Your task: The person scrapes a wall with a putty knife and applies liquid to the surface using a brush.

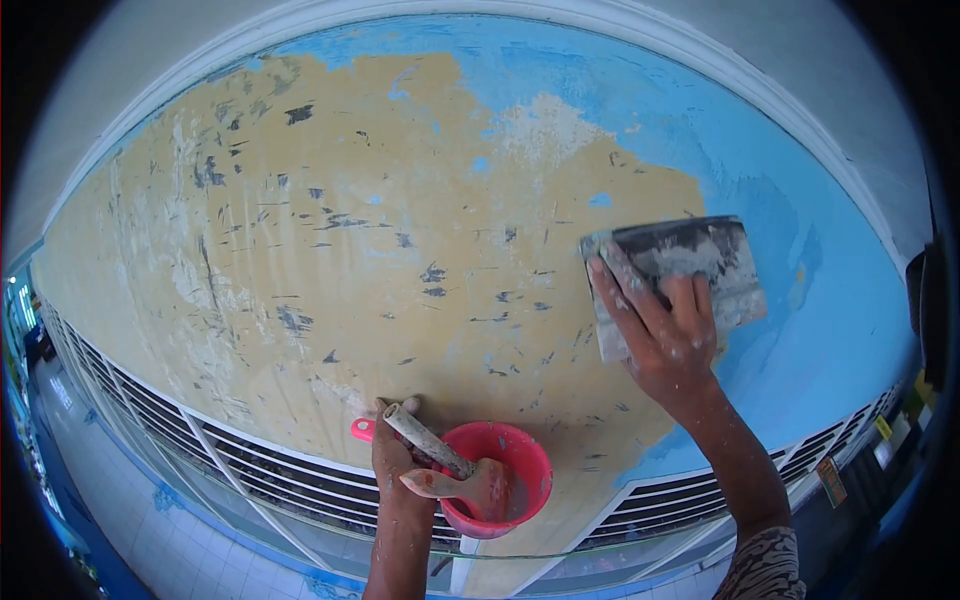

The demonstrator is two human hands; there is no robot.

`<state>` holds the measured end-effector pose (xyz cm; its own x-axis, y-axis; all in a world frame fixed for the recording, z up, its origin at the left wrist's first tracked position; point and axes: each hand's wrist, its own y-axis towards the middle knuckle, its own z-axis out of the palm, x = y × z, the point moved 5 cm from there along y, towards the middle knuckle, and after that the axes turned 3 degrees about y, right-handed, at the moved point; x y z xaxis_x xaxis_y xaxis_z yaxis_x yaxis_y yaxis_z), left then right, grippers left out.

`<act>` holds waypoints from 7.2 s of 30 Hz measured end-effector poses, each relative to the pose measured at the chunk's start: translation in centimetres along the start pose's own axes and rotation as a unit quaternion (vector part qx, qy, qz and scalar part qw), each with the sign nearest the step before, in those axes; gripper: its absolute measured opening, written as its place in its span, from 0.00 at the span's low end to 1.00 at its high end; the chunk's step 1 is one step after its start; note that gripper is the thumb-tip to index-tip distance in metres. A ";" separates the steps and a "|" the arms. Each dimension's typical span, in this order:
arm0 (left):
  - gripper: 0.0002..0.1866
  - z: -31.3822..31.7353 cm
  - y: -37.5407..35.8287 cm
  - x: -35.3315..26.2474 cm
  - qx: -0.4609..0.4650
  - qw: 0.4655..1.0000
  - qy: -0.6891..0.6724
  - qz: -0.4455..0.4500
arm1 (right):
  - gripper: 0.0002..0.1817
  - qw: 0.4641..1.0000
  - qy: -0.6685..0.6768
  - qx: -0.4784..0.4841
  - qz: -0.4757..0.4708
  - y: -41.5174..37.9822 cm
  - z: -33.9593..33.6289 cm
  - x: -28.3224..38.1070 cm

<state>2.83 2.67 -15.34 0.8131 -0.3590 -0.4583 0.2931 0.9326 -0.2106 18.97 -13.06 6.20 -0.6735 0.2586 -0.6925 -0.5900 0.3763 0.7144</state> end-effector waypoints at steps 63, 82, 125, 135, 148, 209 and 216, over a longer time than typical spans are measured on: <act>0.24 -1.7 1.0 -0.1 0.014 0.999 0.013 -0.032 | 0.14 0.985 -0.075 -0.158 -0.001 15.8 1.7 0.7; 0.25 -1.4 0.9 -0.4 0.015 1.000 0.010 -0.018 | 0.08 0.974 -0.105 -0.199 -0.012 16.6 2.5 1.4; 0.23 -1.0 0.2 -1.0 -0.005 1.000 0.015 0.000 | 0.06 0.974 -0.083 -0.208 0.024 18.9 2.9 2.1; 0.22 -1.4 0.6 -0.8 0.004 1.000 0.003 -0.016 | 0.06 0.978 -0.088 -0.189 0.022 18.2 2.6 1.1; 0.22 -1.9 0.7 -1.3 0.008 0.999 0.037 0.009 | 0.24 0.991 -0.086 -0.077 0.068 13.7 2.2 2.3; 0.16 -2.3 1.2 -1.2 0.013 1.000 0.009 0.025 | 0.08 0.978 -0.124 -0.167 -0.023 11.3 1.5 0.5; 0.12 -1.5 0.4 -1.1 -0.006 1.000 -0.016 0.008 | 0.09 0.988 -0.071 -0.132 -0.022 14.1 2.0 1.0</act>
<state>1.32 3.34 -16.22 0.8333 -0.3431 -0.4336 0.2742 0.9374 -0.2146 10.92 -5.72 15.37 -0.5859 0.3767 -0.7175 -0.7262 0.1491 0.6712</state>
